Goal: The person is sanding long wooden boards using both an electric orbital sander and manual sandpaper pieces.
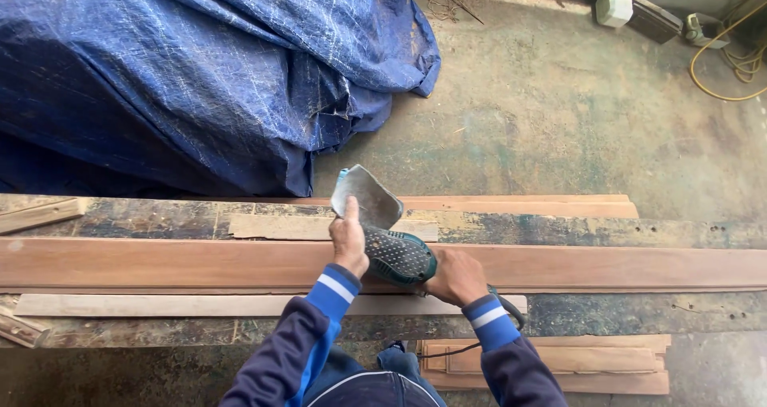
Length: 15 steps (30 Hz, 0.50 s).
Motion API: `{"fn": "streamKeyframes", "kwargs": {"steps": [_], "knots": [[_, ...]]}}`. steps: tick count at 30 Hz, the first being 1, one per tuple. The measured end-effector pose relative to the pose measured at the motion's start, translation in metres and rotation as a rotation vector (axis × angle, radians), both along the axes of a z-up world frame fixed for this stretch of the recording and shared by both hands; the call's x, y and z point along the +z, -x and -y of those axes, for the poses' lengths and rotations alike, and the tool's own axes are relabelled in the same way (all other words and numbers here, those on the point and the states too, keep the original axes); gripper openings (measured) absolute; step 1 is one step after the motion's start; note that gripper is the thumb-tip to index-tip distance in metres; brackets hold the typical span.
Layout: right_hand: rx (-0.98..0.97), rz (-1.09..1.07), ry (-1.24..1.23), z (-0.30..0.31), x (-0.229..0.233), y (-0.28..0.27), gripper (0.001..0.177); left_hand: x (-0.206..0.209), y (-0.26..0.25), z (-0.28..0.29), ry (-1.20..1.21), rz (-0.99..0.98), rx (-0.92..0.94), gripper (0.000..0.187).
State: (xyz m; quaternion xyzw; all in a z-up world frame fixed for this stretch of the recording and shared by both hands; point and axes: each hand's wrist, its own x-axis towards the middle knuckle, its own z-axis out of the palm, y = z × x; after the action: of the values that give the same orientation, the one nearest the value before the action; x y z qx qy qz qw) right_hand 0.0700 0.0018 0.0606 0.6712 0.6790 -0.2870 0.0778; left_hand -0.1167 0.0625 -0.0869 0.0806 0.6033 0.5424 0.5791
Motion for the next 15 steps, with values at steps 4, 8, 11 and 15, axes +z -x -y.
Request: {"fn": "streamKeyframes", "kwargs": {"steps": [4, 8, 11, 15], "knots": [[-0.044, 0.078, 0.072, 0.009, -0.007, -0.072, 0.055, 0.019, -0.082, -0.001, 0.002, -0.032, -0.031, 0.044], [-0.115, 0.085, 0.032, 0.017, -0.014, -0.142, 0.06, 0.026, -0.158, -0.001, -0.046, -0.028, -0.073, 0.042], [-0.142, 0.098, 0.033, 0.026, -0.026, -0.194, 0.062, 0.037, -0.207, 0.003, -0.058, -0.013, -0.097, 0.042], [-0.178, 0.128, 0.024, 0.034, -0.033, -0.25, 0.065, 0.036, -0.262, 0.01, 0.066, -0.05, -0.206, 0.05]]}}
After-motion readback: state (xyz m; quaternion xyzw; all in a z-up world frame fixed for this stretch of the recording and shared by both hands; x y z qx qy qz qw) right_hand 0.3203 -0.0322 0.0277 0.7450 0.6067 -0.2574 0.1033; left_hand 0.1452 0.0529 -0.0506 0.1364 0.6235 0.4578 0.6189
